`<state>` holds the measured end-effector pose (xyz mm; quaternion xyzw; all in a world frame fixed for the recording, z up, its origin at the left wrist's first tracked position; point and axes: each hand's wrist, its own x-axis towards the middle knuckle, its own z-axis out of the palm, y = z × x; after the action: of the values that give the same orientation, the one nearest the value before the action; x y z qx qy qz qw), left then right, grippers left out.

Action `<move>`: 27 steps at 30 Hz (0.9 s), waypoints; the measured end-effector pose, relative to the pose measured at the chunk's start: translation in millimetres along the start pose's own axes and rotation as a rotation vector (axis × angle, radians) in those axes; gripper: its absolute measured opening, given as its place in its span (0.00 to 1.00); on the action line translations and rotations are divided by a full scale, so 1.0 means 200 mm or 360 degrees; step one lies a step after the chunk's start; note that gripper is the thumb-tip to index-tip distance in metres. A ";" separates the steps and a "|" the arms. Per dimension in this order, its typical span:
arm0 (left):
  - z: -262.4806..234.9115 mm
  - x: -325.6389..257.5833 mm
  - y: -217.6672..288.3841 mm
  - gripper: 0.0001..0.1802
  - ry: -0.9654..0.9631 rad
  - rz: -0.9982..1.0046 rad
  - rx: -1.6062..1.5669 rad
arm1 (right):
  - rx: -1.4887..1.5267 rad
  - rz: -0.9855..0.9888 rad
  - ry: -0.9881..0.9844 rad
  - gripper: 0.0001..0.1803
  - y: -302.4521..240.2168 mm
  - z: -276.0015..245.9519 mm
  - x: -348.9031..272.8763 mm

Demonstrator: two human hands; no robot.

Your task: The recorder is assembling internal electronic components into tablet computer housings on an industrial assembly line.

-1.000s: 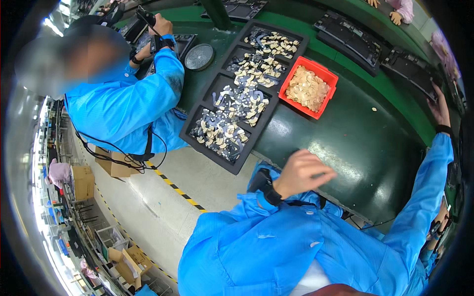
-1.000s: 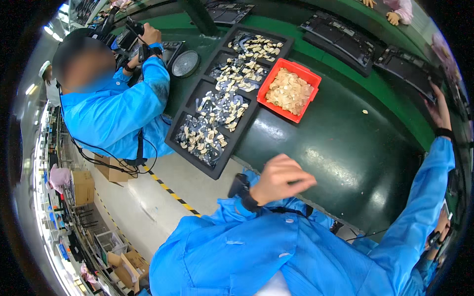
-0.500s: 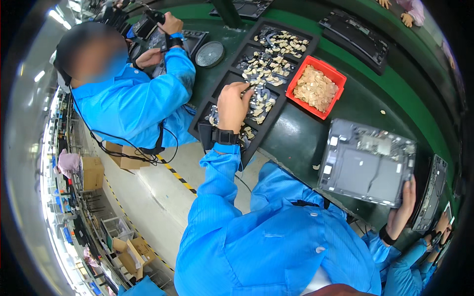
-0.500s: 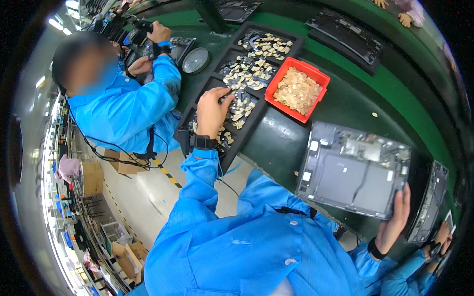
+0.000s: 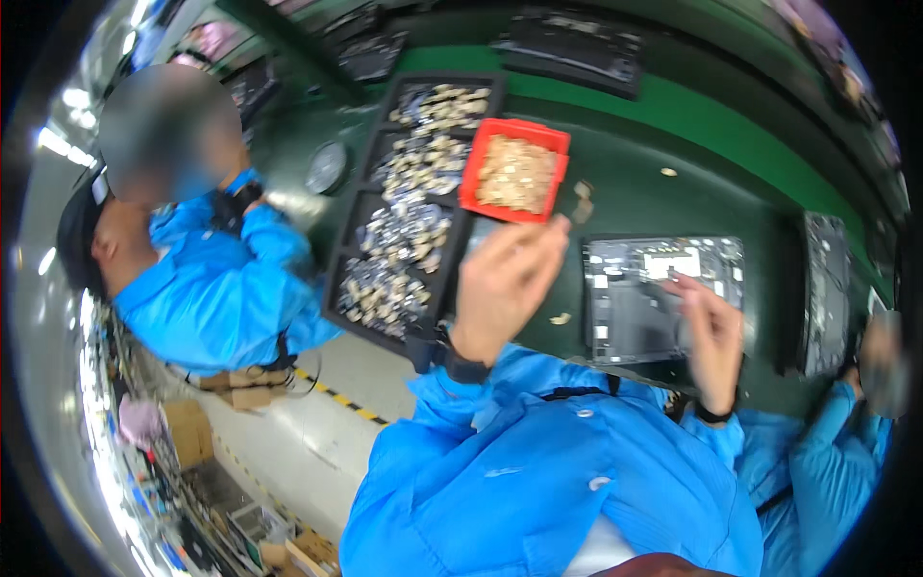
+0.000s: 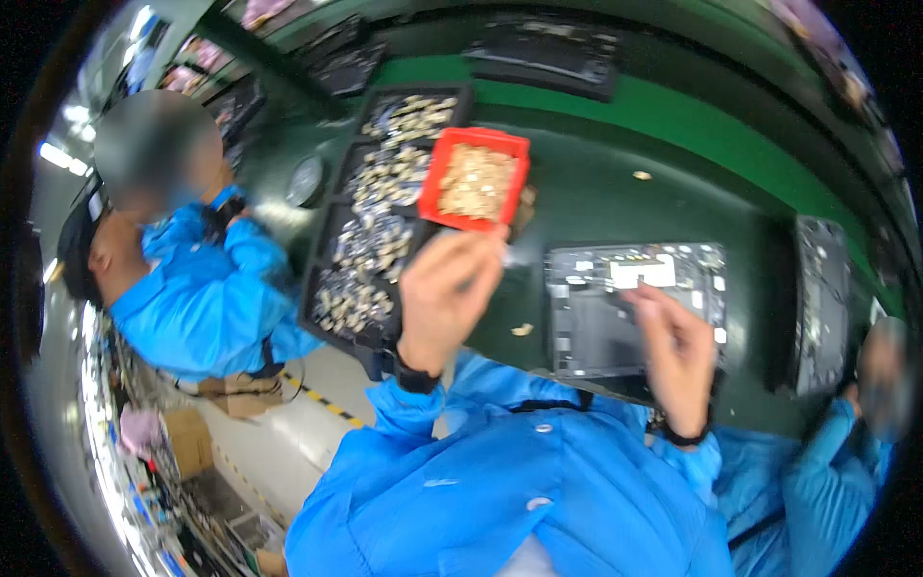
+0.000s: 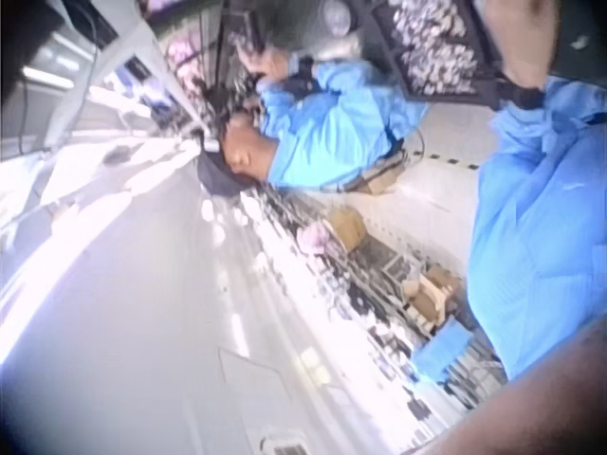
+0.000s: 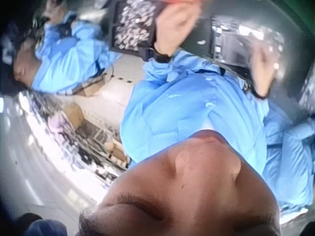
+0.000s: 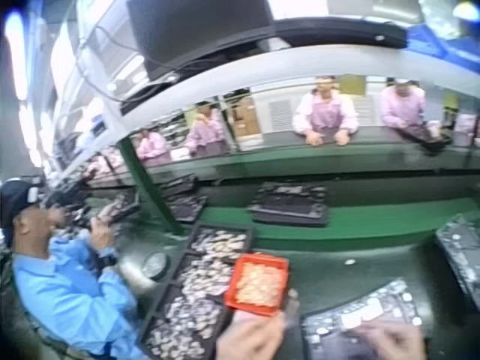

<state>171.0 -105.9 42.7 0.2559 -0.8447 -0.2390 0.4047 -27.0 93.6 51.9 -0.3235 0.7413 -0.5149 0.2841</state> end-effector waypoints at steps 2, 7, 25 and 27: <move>0.15 -0.03 0.13 0.17 -0.0102 -0.0004 -0.0168 | 0.0249 -0.0107 -0.0011 0.19 -0.01 0.14 0.05; 0.33 -0.12 0.22 0.20 -0.0265 0.0054 -0.0287 | 0.0692 -0.0056 0.0009 0.15 0.13 0.19 0.09; 0.28 -0.13 0.20 0.14 -0.0219 -0.0477 -0.1088 | 0.0716 -0.0260 -0.0233 0.15 0.12 0.19 -0.03; 0.27 -0.13 0.18 0.15 -0.0213 -0.0415 -0.1074 | 0.0713 -0.0231 -0.0278 0.15 0.12 0.19 -0.03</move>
<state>133.0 -51.3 19.1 0.1972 -0.7032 -0.5701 0.3764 0.7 83.1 18.7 -0.3480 0.5562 -0.6555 0.3739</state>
